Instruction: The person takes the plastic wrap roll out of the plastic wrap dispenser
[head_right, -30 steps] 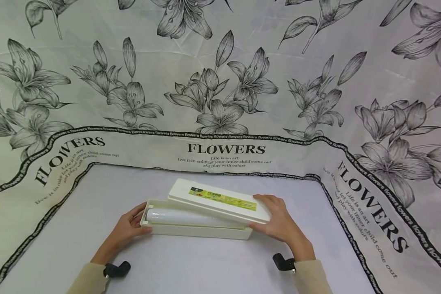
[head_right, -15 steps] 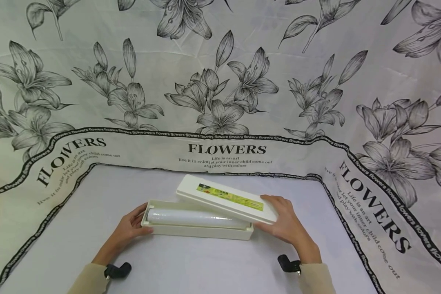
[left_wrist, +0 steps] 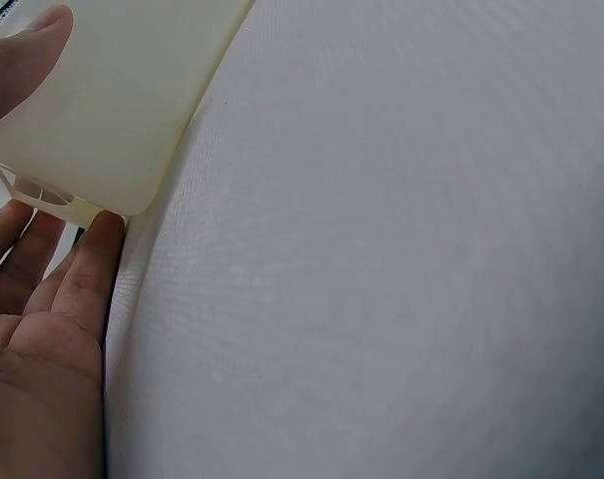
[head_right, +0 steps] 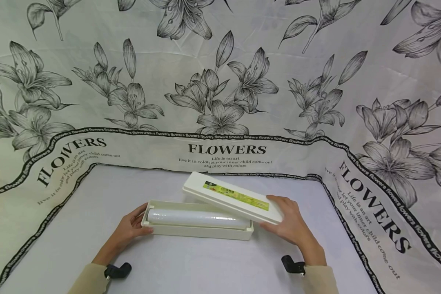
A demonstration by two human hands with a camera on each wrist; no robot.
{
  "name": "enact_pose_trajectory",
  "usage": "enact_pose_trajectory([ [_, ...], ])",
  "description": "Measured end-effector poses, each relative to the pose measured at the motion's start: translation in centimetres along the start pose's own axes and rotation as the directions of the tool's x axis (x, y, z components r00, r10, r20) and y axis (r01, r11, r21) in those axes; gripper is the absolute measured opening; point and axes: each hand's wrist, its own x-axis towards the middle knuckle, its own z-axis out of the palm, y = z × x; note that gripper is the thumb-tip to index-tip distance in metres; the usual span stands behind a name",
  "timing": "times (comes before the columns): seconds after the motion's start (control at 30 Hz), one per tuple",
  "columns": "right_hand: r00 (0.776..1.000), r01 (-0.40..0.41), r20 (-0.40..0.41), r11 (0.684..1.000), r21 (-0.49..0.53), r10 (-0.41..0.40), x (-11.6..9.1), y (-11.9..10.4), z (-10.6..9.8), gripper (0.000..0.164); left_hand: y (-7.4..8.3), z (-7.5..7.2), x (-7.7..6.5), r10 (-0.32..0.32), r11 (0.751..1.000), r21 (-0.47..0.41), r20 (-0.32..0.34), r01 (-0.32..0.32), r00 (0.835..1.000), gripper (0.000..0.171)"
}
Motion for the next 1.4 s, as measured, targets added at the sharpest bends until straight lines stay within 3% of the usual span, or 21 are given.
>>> enact_pose_trajectory([
  [0.67,0.995,-0.098,0.010,0.995,-0.003,0.098,-0.5,0.9,-0.6,0.084,0.2,0.1,-0.1,0.000,1.000,0.009,0.003,0.000,1.000,0.097],
  [1.4,0.994,-0.106,-0.004,0.994,0.017,0.106,-1.0,1.9,-0.5,0.085,0.2,0.1,-0.2,-0.001,1.000,0.012,-0.001,0.001,1.000,0.097],
])
